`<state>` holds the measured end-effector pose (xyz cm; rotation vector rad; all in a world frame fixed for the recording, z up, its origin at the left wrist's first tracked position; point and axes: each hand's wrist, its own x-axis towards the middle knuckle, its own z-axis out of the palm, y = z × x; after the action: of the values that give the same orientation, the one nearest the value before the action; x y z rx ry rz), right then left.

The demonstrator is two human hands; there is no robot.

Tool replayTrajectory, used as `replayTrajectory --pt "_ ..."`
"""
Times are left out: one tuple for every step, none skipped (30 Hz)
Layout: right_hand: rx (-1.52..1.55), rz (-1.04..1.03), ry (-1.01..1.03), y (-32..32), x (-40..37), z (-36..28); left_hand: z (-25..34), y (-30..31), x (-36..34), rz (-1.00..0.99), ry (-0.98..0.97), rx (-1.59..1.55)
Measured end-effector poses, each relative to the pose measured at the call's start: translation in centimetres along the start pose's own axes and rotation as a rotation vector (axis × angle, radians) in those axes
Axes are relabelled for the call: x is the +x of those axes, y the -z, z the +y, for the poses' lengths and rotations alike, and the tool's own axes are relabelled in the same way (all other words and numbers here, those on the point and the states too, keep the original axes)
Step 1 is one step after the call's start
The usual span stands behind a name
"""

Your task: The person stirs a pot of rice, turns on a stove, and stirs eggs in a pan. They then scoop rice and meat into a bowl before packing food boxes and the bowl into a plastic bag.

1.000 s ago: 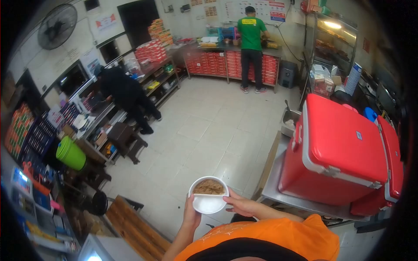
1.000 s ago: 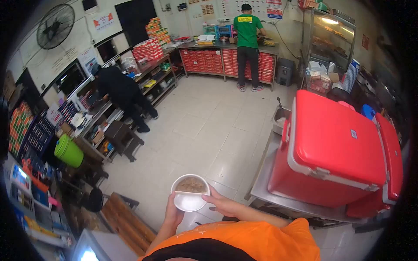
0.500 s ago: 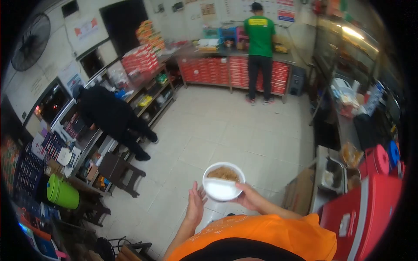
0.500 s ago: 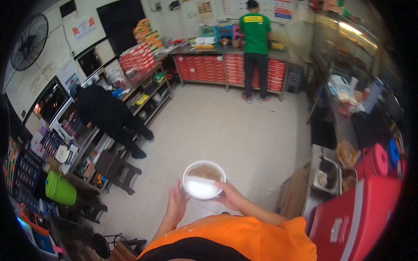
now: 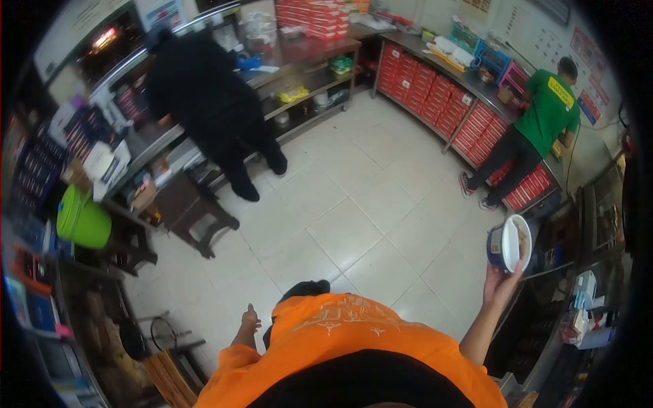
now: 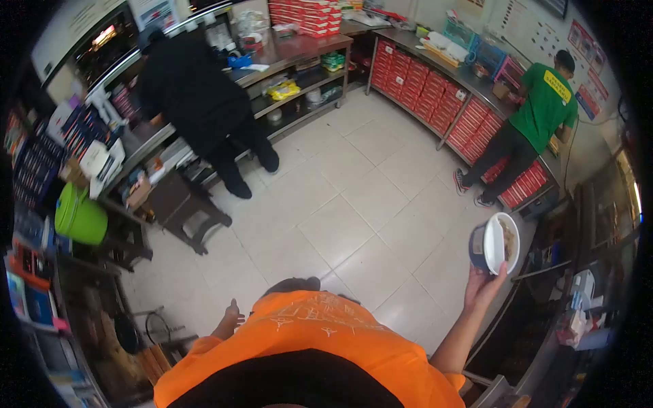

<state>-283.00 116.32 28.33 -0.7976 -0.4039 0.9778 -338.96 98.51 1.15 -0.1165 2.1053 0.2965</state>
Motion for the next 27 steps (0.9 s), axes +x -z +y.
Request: replayTrajectory --pt "0.008 0.080 0.031 0.0 1.4 0.4 3.6 -0.1 1.2 0.019 -0.107 -0.021" --pt "0.012 0.161 0.061 0.2 2.6 0.7 7.0 -0.6 2.2 0.033 -0.211 -0.041" --pt "0.007 0.192 0.071 0.3 3.8 1.1 11.4 -1.1 3.5 -0.018 -0.325 0.121" --pt "-0.010 0.237 0.094 0.5 5.1 1.8 16.0 -1.8 5.4 -0.073 -0.440 0.282" --pt "-0.019 0.281 0.123 0.6 6.5 2.6 20.6 -3.4 9.0 -0.025 -0.588 0.395" --pt "-0.012 0.306 0.142 0.6 8.0 3.3 25.2 -5.1 11.4 0.022 -0.740 0.502" --pt "-0.048 0.383 0.144 0.6 9.7 4.0 29.8 -6.1 9.9 0.017 -0.758 0.524" --pt "-0.082 0.453 0.147 0.4 11.7 4.9 35.2 -7.2 6.3 0.061 -0.879 0.552" --pt "-0.079 0.466 0.159 0.4 13.7 5.8 39.2 -8.6 3.2 0.103 -0.992 0.575" --pt "-0.113 0.505 0.154 0.3 16.0 6.6 42.1 -10.3 2.5 0.096 -1.004 0.581" --pt "-0.137 0.534 0.156 -0.2 19.0 7.6 45.9 -12.2 1.8 0.094 -1.022 0.544" --pt "-0.123 0.535 0.175 -0.7 21.8 8.6 49.6 -13.9 0.9 0.090 -1.039 0.511" --pt "-0.129 0.522 0.173 -1.0 24.4 9.3 52.1 -16.0 2.5 0.036 -1.017 0.516" --pt "-0.132 0.513 0.176 -1.5 26.9 10.0 53.7 -17.9 4.7 -0.019 -1.001 0.525" --pt "-0.127 0.508 0.183 -2.2 29.5 11.0 55.2 -19.0 4.2 -0.023 -1.006 0.661" --pt "-0.113 0.433 0.183 -3.0 32.3 11.8 56.7 -20.0 3.8 -0.080 -0.960 0.797" --pt "-0.084 0.448 0.165 -4.8 35.0 12.7 58.1 -20.4 3.8 -0.271 -1.018 0.959" --pt "-0.074 0.378 0.170 -5.4 38.1 13.7 58.4 -21.5 6.9 -0.241 -1.051 1.130" --pt "-0.064 0.360 0.153 -6.6 40.9 14.7 59.8 -23.0 9.4 -0.207 -1.086 1.299" --pt "-0.065 0.354 0.140 -9.0 43.5 15.5 60.8 -23.1 6.9 -0.162 -0.964 1.244" --pt "-0.035 0.274 0.170 -11.2 46.0 16.4 62.0 -23.3 4.5 -0.116 -0.849 1.182" --pt "-0.003 0.297 0.140 -12.7 48.7 17.5 61.0 -23.9 9.8 -0.123 -0.875 1.196" --pt "0.014 0.271 0.123 -14.7 51.1 18.5 62.7 -26.4 12.6 -0.167 -0.697 1.278" --pt "0.029 0.259 0.108 -15.9 53.8 19.8 61.8 -24.0 13.2 -0.170 -0.719 1.302" --pt "0.018 0.260 0.112 -17.9 56.0 20.8 65.5 -25.1 13.7 -0.166 -0.774 1.330" --pt "0.042 0.230 0.132 -19.0 58.8 22.3 69.8 -26.4 14.2 -0.160 -0.830 1.360" --pt "0.051 0.180 0.156 -20.7 60.9 23.2 74.0 -27.6 14.6 -0.155 -0.888 1.390"
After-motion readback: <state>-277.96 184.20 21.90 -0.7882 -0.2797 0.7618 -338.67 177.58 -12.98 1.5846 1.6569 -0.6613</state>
